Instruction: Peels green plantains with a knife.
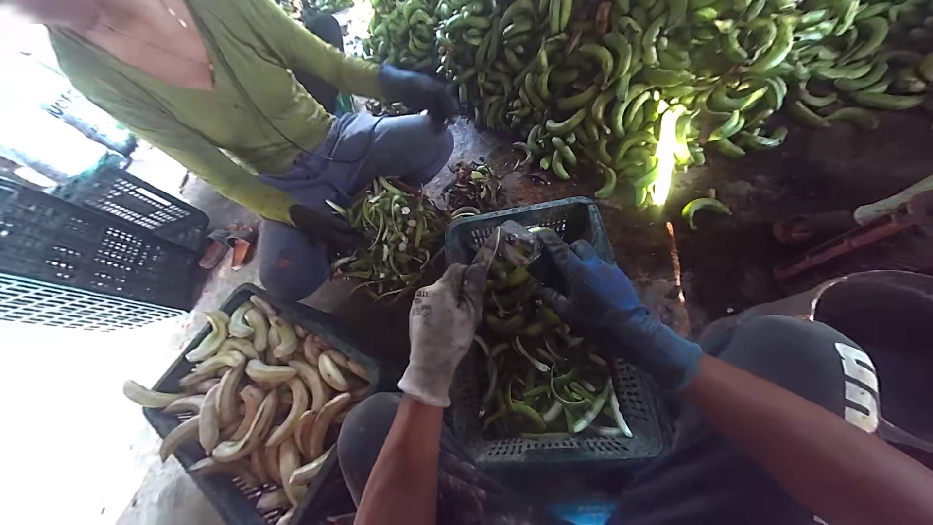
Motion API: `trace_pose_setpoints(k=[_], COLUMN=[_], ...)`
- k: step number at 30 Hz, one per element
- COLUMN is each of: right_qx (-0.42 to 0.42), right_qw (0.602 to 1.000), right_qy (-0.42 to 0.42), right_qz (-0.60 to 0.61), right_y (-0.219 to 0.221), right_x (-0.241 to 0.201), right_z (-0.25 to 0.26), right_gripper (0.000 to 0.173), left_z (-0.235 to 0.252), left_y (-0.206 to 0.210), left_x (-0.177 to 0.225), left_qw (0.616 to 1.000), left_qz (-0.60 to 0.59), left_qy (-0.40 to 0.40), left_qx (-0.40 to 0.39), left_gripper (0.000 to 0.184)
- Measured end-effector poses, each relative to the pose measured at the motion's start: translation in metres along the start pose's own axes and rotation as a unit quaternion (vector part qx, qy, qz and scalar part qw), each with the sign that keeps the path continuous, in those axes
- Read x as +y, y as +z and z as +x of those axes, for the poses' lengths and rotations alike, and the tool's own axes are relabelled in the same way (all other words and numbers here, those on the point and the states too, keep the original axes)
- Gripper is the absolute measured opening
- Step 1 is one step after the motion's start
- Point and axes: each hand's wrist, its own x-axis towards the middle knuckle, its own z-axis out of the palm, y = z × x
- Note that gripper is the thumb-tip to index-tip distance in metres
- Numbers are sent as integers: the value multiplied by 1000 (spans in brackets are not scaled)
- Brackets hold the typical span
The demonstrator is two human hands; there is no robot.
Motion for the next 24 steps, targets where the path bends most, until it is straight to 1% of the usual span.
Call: trace_pose_setpoints(k=[3, 6, 8, 10, 12, 13, 14, 16, 20, 22, 24], right_qx=[-1, 11, 9, 10, 18, 18, 15, 4, -8, -9, -9], right_qw=[1000, 999, 999, 999, 999, 999, 999, 999, 999, 999, 999], right_qy=[-6, -25, -30, -32, -38, -38, -35, -27, -17, -15, -13], right_qz=[-11, -19, -25, -29, -32, -32, -32, -34, -42, -45, -42], right_y=[0, 2, 4, 4, 5, 6, 6, 5, 6, 3, 3], right_x=[-11, -15, -17, -18, -16, -15, -15, -15, -13, -16, -14], right_z=[-3, -6, -7, -7, -6, -7, -8, -7, -10, -8, -7], right_gripper=[78, 78, 78, 76, 74, 73, 72, 71, 69, 69, 67], left_z=[4, 5, 3, 1, 3, 4, 2, 2, 4, 5, 7], left_y=[1, 2, 5, 6, 6, 7, 8, 11, 10, 13, 14], left_x=[-3, -4, -4, 1, 4, 3, 2, 3, -2, 0, 1], left_qw=[999, 999, 999, 997, 996, 996, 996, 994, 995, 995, 994], left_qz=[30, 31, 34, 42, 50, 56, 59, 60, 60, 46, 51], left_qy=[-15, -34, -28, -27, -35, -35, -29, -27, -39, -27, -46], left_qx=[8, 5, -17, -63, -63, -56, -60, -88, -67, -88, -90], left_gripper=[48, 51, 49, 47, 49, 52, 50, 44, 48, 45, 45])
